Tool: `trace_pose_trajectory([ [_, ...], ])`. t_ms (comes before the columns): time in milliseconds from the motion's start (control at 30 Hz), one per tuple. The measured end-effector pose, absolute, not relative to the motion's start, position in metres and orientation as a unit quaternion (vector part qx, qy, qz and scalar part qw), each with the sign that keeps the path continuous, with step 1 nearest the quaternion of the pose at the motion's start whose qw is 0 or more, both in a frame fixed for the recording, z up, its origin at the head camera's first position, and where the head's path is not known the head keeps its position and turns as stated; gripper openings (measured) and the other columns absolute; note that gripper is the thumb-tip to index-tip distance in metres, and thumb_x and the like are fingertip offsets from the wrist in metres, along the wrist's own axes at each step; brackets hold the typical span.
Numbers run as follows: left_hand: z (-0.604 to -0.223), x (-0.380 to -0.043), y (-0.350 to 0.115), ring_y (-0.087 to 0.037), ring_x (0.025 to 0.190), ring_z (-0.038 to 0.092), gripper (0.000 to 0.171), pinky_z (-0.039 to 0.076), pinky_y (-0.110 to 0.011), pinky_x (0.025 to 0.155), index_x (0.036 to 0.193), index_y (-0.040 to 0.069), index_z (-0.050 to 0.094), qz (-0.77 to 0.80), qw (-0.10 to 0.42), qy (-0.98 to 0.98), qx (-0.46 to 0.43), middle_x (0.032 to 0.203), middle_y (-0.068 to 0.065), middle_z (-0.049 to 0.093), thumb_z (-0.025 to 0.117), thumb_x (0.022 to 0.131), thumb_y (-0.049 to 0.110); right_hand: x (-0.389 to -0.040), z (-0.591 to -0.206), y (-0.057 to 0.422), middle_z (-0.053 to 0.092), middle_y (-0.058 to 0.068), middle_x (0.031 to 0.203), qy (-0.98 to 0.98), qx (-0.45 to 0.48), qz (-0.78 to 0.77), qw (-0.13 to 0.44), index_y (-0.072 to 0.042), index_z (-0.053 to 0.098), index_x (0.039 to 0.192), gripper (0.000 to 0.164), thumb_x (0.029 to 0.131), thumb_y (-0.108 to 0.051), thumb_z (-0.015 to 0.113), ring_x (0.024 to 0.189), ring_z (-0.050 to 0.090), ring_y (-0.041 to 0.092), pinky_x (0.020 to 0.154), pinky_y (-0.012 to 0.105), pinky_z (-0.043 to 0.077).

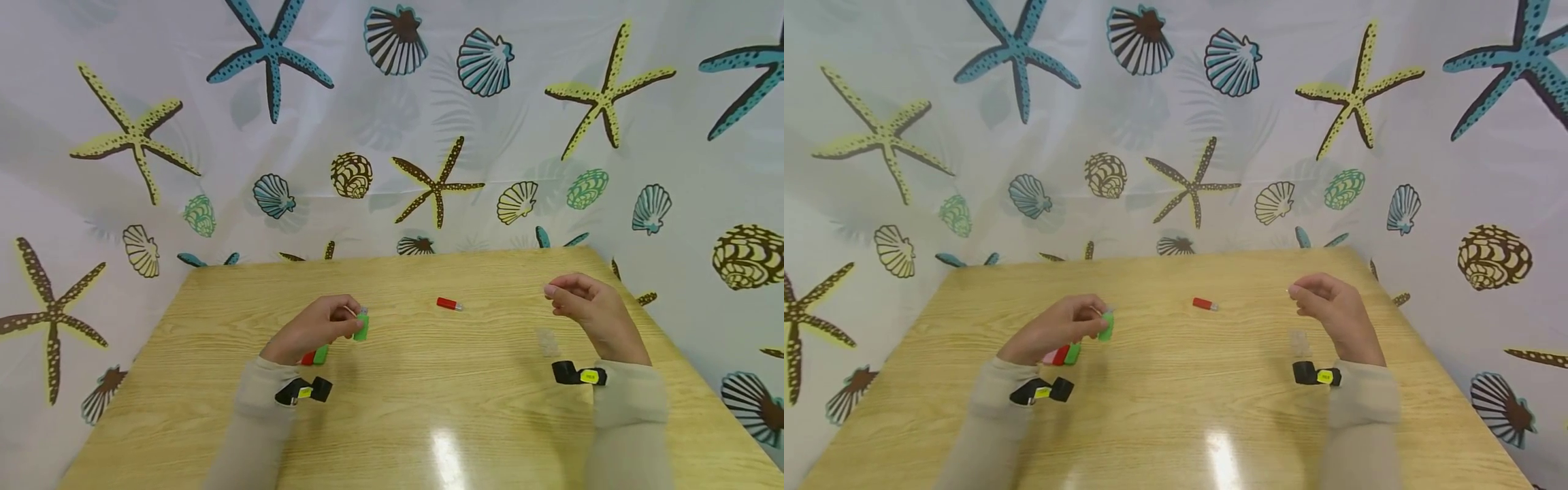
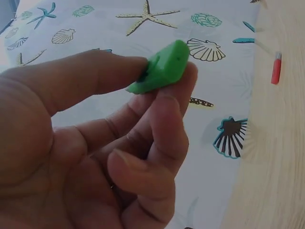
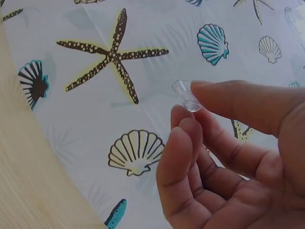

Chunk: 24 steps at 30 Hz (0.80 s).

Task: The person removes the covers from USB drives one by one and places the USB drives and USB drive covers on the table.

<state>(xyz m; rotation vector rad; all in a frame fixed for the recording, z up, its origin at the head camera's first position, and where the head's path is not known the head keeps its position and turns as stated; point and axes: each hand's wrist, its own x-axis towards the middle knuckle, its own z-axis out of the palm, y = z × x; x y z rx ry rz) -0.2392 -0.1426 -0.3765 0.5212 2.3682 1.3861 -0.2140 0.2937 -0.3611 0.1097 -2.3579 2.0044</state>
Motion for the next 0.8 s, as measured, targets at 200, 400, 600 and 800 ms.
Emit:
trace_pose_trajectory([
  [200,-0.384,-0.240,-0.150,-0.021,0.076,0.056,0.015,0.046,-0.032,0.063,0.099,0.006,0.060,0.475,0.169,0.849,0.158,0.087,-0.005,0.065,0.061,0.095,0.021,-0.219,-0.374,0.313,0.063,-0.005,0.090,-0.760,0.002,0.649,-0.006,-0.002,0.060,0.106,0.024,0.091,-0.020,0.066,0.072,0.061,0.007,0.068,0.018,0.055],
  [400,-0.394,-0.242,-0.155,-0.026,0.089,0.057,0.014,0.046,-0.046,0.086,0.092,0.006,0.065,0.461,0.170,0.859,0.142,0.090,-0.005,0.064,0.063,0.094,0.020,-0.223,-0.387,0.326,0.061,-0.008,0.089,-0.824,-0.032,0.564,-0.035,0.003,0.056,0.110,0.036,0.094,-0.029,0.062,0.075,0.062,0.003,0.069,0.018,0.055],
  [600,-0.407,-0.247,-0.158,-0.019,0.084,0.058,0.015,0.048,-0.038,0.076,0.086,0.006,0.069,0.415,0.171,0.884,0.130,0.093,-0.003,0.066,0.064,0.093,0.018,-0.226,-0.399,0.335,0.061,-0.008,0.094,-0.855,-0.070,0.510,-0.067,0.006,0.054,0.121,0.048,0.096,-0.034,0.059,0.080,0.062,0.003,0.075,0.023,0.056],
  [800,-0.416,-0.250,-0.160,-0.013,0.062,0.045,0.017,0.038,-0.027,0.057,0.080,0.004,0.069,0.347,0.173,0.912,0.130,0.077,-0.002,0.063,0.067,0.090,0.017,-0.227,-0.410,0.341,0.062,-0.009,0.093,-0.856,-0.098,0.499,-0.098,0.004,0.056,0.121,0.046,0.095,-0.034,0.060,0.083,0.063,0.004,0.077,0.026,0.056],
])
